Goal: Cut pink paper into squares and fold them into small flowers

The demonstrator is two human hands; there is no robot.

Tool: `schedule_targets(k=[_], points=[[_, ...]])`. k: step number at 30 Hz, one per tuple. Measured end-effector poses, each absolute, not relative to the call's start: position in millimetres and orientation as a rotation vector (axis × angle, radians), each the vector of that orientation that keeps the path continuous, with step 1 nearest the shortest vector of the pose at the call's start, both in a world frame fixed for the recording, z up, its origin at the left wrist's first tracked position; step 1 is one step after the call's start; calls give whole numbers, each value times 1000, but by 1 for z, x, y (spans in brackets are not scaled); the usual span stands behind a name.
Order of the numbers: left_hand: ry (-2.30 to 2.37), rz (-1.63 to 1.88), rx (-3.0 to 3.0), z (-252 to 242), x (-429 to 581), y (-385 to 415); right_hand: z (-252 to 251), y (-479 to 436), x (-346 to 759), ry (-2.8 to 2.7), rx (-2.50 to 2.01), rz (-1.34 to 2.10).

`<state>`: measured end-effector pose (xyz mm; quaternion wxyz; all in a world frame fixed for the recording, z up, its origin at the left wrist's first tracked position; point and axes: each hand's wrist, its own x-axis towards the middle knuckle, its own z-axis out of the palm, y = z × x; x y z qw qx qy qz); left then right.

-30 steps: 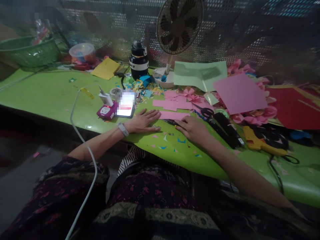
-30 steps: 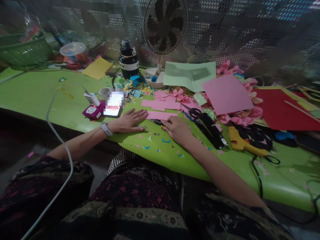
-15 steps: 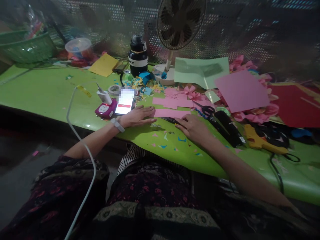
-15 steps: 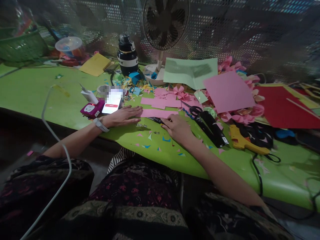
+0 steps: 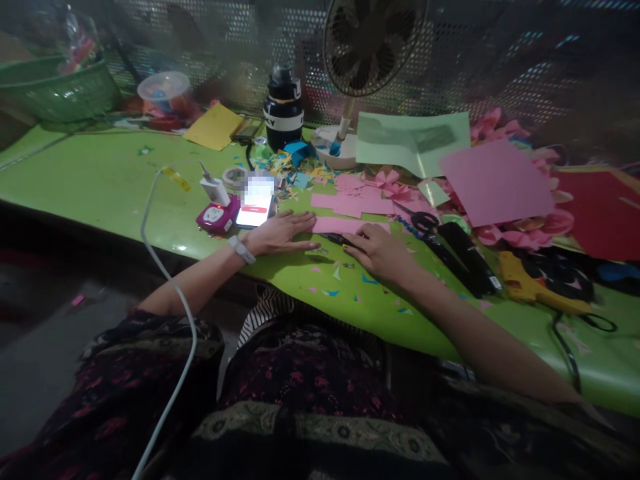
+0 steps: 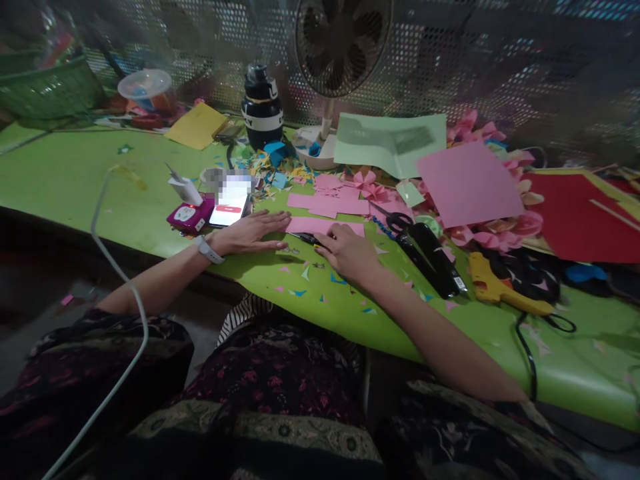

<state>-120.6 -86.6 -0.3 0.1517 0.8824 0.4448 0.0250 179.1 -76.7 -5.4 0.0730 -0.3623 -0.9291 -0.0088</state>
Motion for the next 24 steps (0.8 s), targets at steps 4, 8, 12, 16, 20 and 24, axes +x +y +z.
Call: schedule_targets(k=[4,8,12,16,20,24], points=[[1276,74,2539,-1,-120,-87,-7,-73,176,-2798,-1030,14],[1268,77,2536,0,-121,-86,-8,-72,173,-2789,-1016,0],[1267,83,2520,1,-122,-85,-6,-73,169,-2815,-1002,3],[1260,96,2513,2,-122,-85,-3,-73,168,-2814,-997,30],[1287,116,2503,2,-121,-85,0,-71,164,-2795,-1006,62],[1319,104,2508,2,-120,-86,5,-78,156,-2845,-913,174]])
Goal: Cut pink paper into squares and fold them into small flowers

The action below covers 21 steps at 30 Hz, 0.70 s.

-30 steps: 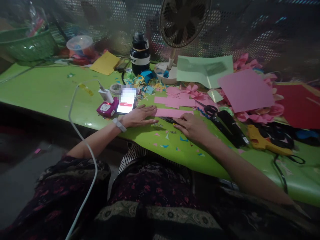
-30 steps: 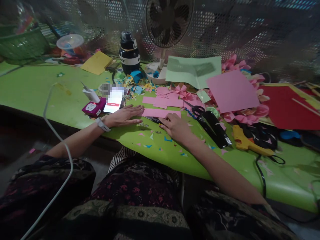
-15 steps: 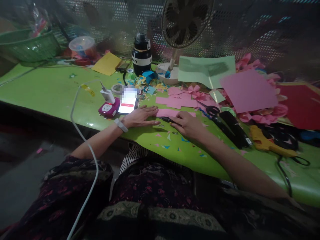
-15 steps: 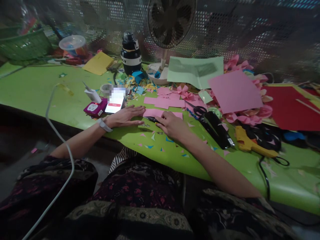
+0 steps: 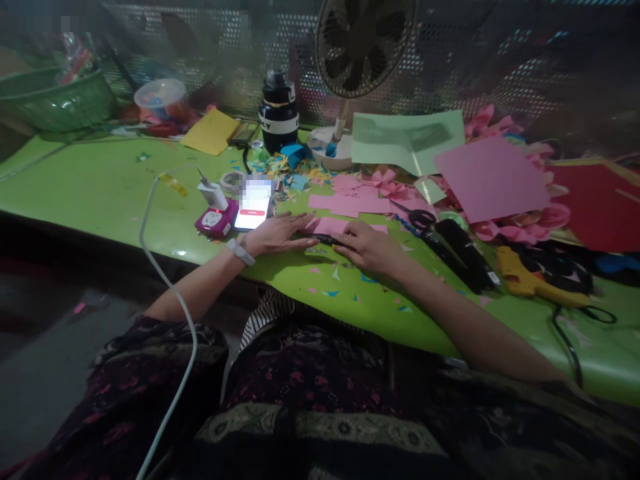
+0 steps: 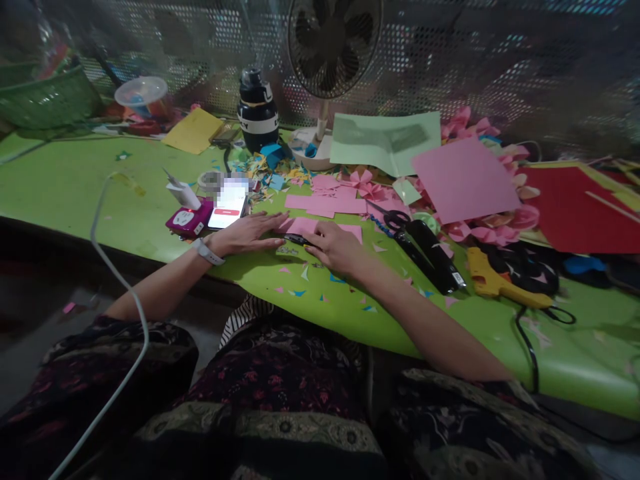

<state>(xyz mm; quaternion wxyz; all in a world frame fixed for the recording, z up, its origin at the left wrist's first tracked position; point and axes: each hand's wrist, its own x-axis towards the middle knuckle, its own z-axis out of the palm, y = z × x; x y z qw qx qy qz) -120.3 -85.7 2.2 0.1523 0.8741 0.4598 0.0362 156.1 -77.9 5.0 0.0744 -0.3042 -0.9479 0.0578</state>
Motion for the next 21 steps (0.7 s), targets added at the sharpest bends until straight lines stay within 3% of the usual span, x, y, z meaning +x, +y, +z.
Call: schedule_targets(k=[7,14,21], points=[[1289,200,2552,-3,-123,-86,9,-86,172,-2851,-790,311],[1475,497,2540,-8,-124,-75,22,-56,233,-2448,-1470,62],[1387,341,2280,7,-113,-45,25,-47,236,-2283,-1739,-90]])
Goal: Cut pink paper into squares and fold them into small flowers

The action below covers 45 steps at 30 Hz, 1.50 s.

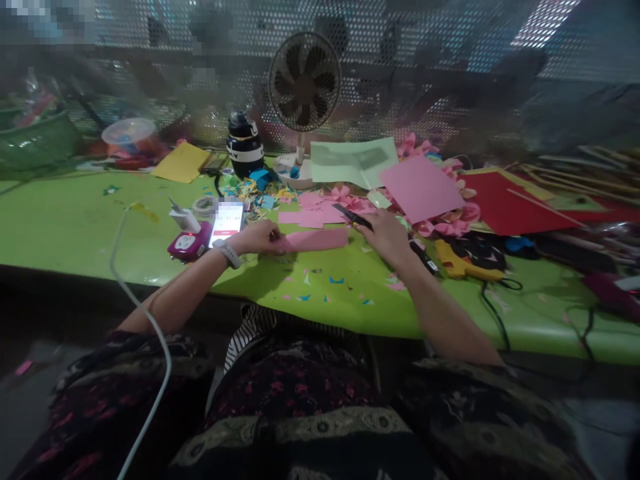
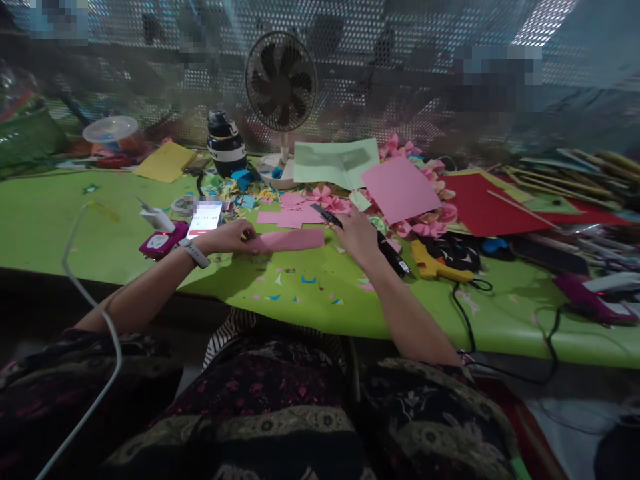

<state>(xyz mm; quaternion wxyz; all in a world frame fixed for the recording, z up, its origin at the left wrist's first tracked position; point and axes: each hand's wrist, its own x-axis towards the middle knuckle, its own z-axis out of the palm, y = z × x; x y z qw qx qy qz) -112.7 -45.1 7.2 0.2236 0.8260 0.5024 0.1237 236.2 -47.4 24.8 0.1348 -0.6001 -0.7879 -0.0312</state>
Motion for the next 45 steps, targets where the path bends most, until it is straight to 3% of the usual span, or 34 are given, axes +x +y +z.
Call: schedule_targets(k=[6,13,18,29,38,45], points=[[1322,724,1874,16,-108,-13,53,-26,225,-2195,-1758,-157],[1639,453,2169,9,-96,29,60,2,213,-2172,-1878,-149],[1662,476,2359,-8,-87,34,54,14,201,-2188,-1915,-114],[1522,569,2085,-12,-85,34,47,15,200,-2190,-1902,-12],[1458,727,1891,-17,-92,32,60,-11,273,-2068,-1759,-83],[1399,800,1648,-14,-97,34,44,-22,348,-1986,-1904,-3]])
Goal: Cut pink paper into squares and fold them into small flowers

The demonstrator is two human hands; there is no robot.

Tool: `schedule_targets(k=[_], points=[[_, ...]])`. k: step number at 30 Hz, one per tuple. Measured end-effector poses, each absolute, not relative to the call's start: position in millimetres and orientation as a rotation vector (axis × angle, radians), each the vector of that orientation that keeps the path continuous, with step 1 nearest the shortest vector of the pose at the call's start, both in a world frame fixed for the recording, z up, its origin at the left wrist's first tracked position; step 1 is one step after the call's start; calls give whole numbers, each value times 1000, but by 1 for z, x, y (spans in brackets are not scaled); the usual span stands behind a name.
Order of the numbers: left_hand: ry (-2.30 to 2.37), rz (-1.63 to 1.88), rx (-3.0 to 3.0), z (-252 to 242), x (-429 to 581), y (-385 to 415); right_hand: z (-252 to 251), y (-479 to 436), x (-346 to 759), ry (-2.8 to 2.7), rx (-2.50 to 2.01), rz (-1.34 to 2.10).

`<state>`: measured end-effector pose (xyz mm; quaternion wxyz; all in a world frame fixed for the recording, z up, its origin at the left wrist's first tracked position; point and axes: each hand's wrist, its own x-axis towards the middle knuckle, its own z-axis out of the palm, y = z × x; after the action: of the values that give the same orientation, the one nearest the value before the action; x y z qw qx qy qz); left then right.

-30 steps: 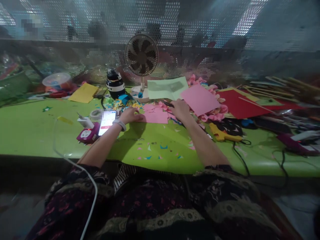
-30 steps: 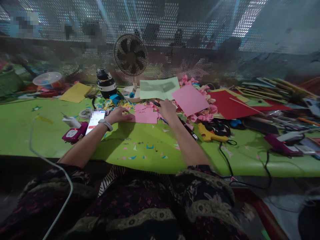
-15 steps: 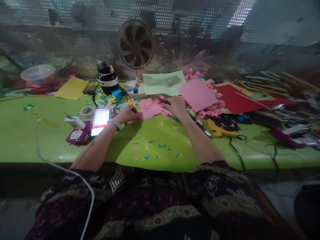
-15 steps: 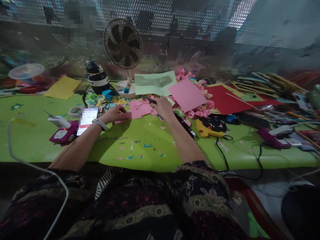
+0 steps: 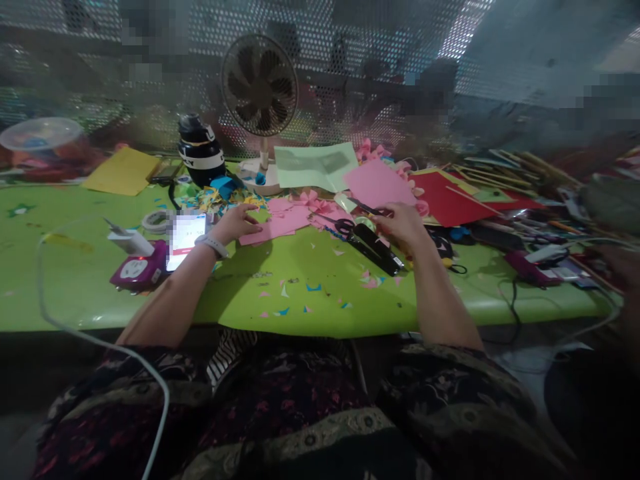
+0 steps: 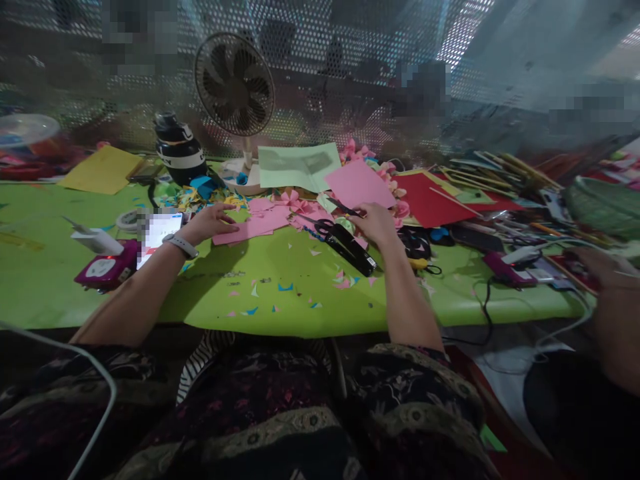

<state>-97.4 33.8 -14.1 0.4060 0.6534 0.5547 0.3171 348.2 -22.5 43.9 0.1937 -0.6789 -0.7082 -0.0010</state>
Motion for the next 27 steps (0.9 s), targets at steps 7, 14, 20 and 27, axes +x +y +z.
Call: schedule_targets(k=[7,14,20,27], points=[[1310,896,1744,-2,-100,25,22,-12,348,-1950,-1991,22],[1216,996,1773,8,-100,18,37,-18,327,-1870,-1911,-104],[997,1219,1782,21,-85,7,53,-26,244,-1875,-1481,794],[835,1220,1583,21,-75,-1,37,-24,153,-1318,-1072,1662]])
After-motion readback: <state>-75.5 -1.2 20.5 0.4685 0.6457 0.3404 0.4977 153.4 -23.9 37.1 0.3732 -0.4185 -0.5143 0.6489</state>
